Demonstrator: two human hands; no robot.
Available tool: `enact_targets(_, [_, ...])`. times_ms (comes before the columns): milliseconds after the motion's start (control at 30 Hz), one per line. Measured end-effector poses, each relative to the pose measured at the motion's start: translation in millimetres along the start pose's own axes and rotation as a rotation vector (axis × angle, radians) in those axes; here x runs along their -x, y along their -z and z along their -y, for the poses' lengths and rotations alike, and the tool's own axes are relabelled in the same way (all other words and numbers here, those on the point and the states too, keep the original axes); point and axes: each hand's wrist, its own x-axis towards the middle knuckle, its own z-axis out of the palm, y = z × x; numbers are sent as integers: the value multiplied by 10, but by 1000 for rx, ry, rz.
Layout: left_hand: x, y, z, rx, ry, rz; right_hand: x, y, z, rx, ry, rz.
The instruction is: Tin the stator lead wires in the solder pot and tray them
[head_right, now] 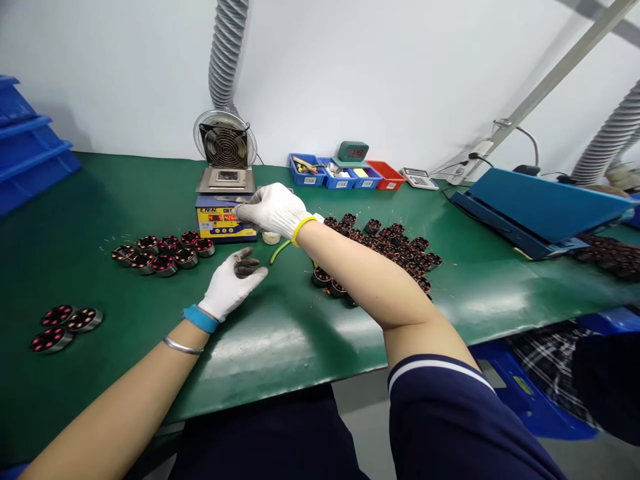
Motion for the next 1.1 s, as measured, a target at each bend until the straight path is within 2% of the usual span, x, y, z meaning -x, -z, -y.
enact_targets(367, [-8, 19, 6, 16, 17, 8, 37, 10, 46, 149, 2, -18])
enact_targets(800, [7, 5, -24, 3, 11, 4, -35, -128, -29, 277, 111, -82])
enact_targets(967, [21, 11, -98, 96, -91, -117, 61, -144, -47, 225, 104, -40])
enact_targets(1100, [43, 28, -152, 187, -129, -193, 275, -256, -221, 144, 70, -17])
